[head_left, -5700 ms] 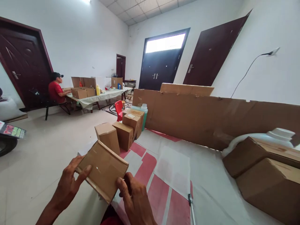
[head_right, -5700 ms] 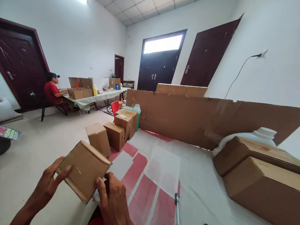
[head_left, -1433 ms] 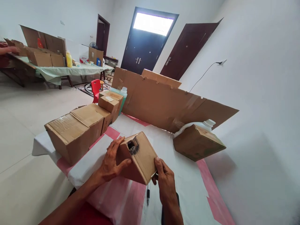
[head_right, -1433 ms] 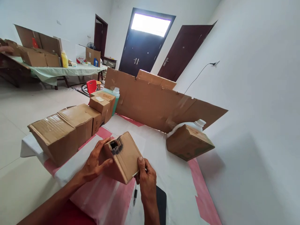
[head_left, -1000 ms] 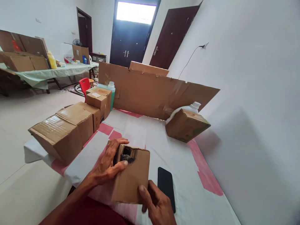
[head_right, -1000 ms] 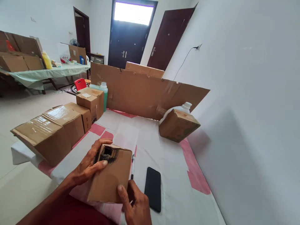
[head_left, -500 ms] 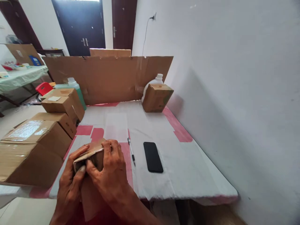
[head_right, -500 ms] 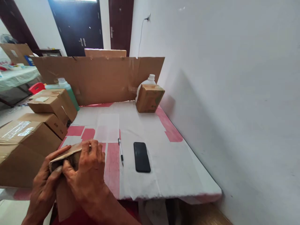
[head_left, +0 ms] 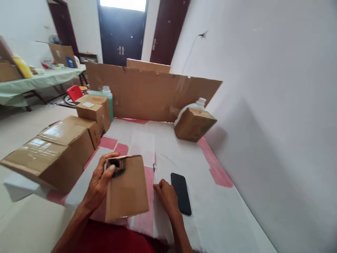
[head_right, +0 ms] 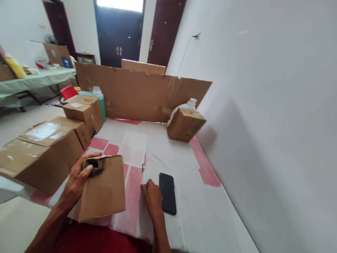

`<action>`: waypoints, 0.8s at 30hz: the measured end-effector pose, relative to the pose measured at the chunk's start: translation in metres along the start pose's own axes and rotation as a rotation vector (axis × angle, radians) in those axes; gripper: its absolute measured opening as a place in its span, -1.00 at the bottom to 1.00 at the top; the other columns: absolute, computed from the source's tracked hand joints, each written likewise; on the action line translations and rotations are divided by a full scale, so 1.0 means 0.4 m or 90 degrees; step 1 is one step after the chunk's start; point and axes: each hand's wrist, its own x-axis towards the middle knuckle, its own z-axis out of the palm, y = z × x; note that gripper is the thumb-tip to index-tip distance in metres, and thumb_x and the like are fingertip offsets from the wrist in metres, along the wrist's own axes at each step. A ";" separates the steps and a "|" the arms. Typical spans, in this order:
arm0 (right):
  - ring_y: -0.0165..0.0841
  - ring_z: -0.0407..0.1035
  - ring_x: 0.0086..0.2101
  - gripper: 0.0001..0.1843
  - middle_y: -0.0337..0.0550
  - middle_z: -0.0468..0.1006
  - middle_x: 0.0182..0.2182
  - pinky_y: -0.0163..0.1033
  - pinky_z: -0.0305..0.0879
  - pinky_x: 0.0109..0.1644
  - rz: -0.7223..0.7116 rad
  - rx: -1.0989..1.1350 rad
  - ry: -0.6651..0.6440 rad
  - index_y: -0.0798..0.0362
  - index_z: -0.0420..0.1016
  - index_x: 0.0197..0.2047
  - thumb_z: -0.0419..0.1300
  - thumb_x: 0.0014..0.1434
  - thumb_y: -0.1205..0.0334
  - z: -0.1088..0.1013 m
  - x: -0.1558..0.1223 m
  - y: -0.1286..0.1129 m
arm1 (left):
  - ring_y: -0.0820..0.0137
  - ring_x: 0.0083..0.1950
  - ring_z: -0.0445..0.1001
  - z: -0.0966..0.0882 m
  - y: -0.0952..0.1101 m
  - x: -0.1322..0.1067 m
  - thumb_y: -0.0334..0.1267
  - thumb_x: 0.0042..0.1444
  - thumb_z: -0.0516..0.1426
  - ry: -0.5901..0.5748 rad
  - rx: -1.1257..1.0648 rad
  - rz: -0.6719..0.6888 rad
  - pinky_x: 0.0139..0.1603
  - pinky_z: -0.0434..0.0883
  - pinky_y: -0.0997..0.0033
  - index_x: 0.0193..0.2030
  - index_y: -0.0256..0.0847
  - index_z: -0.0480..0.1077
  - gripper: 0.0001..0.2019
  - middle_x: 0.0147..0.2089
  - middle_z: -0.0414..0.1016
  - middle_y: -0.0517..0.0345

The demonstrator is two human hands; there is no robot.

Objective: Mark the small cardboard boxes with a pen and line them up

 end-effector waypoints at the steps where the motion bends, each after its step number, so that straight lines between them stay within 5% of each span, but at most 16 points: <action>1: -0.27 0.33 -0.51 -0.68 -0.22 0.40 -0.62 -0.20 0.09 -0.37 -0.005 0.016 -0.011 -0.04 0.26 -0.58 0.26 0.14 0.22 0.005 0.004 0.004 | 0.21 0.16 0.42 0.002 0.001 0.009 0.04 0.40 0.03 -0.013 -0.008 -0.005 0.17 0.33 0.28 0.18 -0.12 0.37 -0.62 0.24 0.43 0.06; 3: -0.31 0.29 -0.57 -0.65 -0.25 0.38 -0.64 -0.21 0.13 -0.44 -0.021 0.064 -0.021 -0.04 0.27 -0.54 0.18 0.23 0.05 -0.006 0.010 -0.014 | 0.20 0.16 0.41 0.005 0.003 0.025 0.03 0.40 0.02 -0.033 -0.021 -0.016 0.21 0.31 0.23 0.18 -0.13 0.36 -0.63 0.21 0.43 0.05; 6: -0.33 0.38 -0.55 -0.62 -0.26 0.49 -0.55 -0.26 0.24 -0.48 -0.071 0.352 0.042 -0.02 0.35 -0.35 0.17 0.27 -0.16 -0.063 -0.001 -0.099 | 0.17 0.17 0.40 0.013 0.007 0.038 0.03 0.40 0.01 -0.036 -0.008 -0.013 0.26 0.27 0.17 0.17 -0.13 0.36 -0.63 0.16 0.44 0.04; 9: -0.30 0.54 -0.43 -0.67 -0.19 0.63 -0.38 -0.29 0.36 -0.45 -0.176 0.631 0.020 -0.01 0.46 -0.20 0.35 0.20 -0.09 -0.112 -0.048 -0.215 | 0.14 0.20 0.38 0.023 0.013 0.036 0.04 0.41 0.00 -0.032 0.008 0.006 0.30 0.26 0.12 0.16 -0.12 0.37 -0.63 0.16 0.43 0.03; 14: -0.41 0.55 -0.43 -0.82 -0.18 0.66 -0.29 -0.34 0.48 -0.36 -0.328 0.568 -0.073 0.01 0.61 -0.19 0.28 0.34 0.08 -0.081 -0.116 -0.332 | 0.08 0.27 0.36 0.024 0.027 0.020 0.02 0.33 0.11 -0.074 0.039 0.039 0.31 0.28 0.07 0.20 -0.09 0.33 -0.61 0.23 0.37 -0.01; 24: -0.52 0.42 -0.53 -0.88 -0.28 0.60 -0.42 -0.45 0.40 -0.41 -0.353 0.467 -0.032 -0.02 0.58 -0.19 0.27 0.36 0.14 -0.069 -0.118 -0.327 | 0.06 0.30 0.36 0.020 0.016 -0.007 -0.21 0.16 0.23 -0.103 0.116 0.098 0.33 0.31 -0.02 0.30 0.01 0.20 -0.43 0.28 0.31 0.01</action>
